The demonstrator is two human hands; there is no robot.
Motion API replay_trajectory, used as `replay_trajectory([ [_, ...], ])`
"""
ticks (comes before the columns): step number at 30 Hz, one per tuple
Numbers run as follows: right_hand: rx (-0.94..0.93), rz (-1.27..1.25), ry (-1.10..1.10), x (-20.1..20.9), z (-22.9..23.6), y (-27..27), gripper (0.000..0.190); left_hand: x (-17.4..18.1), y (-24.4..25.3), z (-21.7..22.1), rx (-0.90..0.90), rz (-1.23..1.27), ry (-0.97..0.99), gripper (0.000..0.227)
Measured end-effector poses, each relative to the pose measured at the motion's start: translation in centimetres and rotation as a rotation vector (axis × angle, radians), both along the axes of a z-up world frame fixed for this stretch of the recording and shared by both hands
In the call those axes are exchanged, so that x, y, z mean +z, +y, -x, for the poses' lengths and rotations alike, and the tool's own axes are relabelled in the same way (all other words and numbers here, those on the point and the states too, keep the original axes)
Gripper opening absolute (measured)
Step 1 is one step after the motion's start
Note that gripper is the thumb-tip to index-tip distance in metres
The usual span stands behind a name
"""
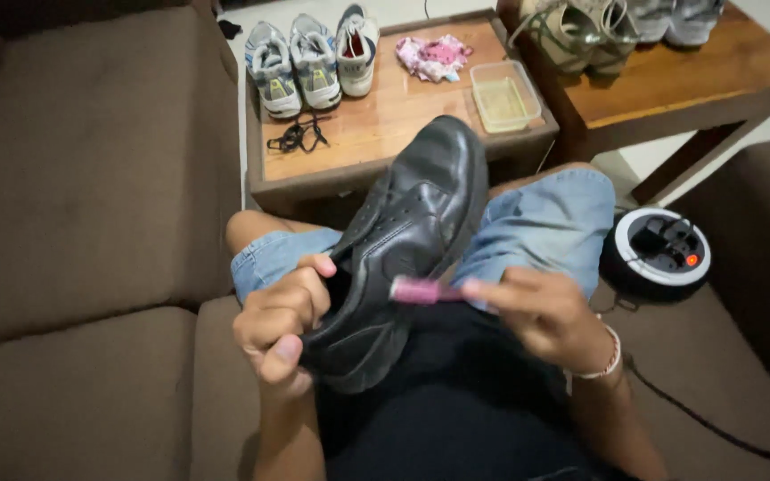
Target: Brushing a black shoe with a pink toothbrush while sitting on a sofa.
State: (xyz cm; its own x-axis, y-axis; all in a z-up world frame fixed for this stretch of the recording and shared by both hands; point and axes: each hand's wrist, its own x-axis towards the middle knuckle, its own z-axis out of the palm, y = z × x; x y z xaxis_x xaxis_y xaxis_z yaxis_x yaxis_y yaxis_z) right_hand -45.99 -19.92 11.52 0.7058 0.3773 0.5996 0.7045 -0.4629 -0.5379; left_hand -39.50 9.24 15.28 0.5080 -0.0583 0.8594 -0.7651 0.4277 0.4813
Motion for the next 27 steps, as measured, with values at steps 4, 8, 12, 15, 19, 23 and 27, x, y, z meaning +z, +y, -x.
replay_trajectory([
  [4,-0.384,-0.097,-0.21,-0.4,-0.3,-0.7,0.045,0.2,-0.2,0.3,-0.065,0.005,-0.002,0.043],
  [8,-0.194,-0.026,-0.136,0.0,0.4,-1.9,0.041,0.5,-0.6,0.1,-0.075,0.002,0.021,0.042],
  [12,-0.432,-0.04,-0.207,0.1,-0.1,-1.6,0.044,0.9,-1.0,0.5,-0.095,0.005,0.056,0.042],
  [15,-0.117,0.073,-0.156,-1.7,-0.1,-2.8,0.046,0.0,-1.0,-0.5,-0.078,-0.006,-0.034,0.041],
  [19,-0.266,0.016,-0.185,-0.3,0.0,-1.7,0.041,0.8,-0.6,-0.2,-0.104,0.0,0.063,0.041],
  [23,-0.17,-0.086,-0.077,1.2,0.0,-2.1,0.039,1.1,-0.1,-1.0,-0.081,-0.037,0.025,0.04],
  [27,-0.644,-0.42,0.048,-4.6,-2.5,-5.5,0.016,2.2,1.0,-7.6,-0.373,-0.111,-0.272,0.046],
])
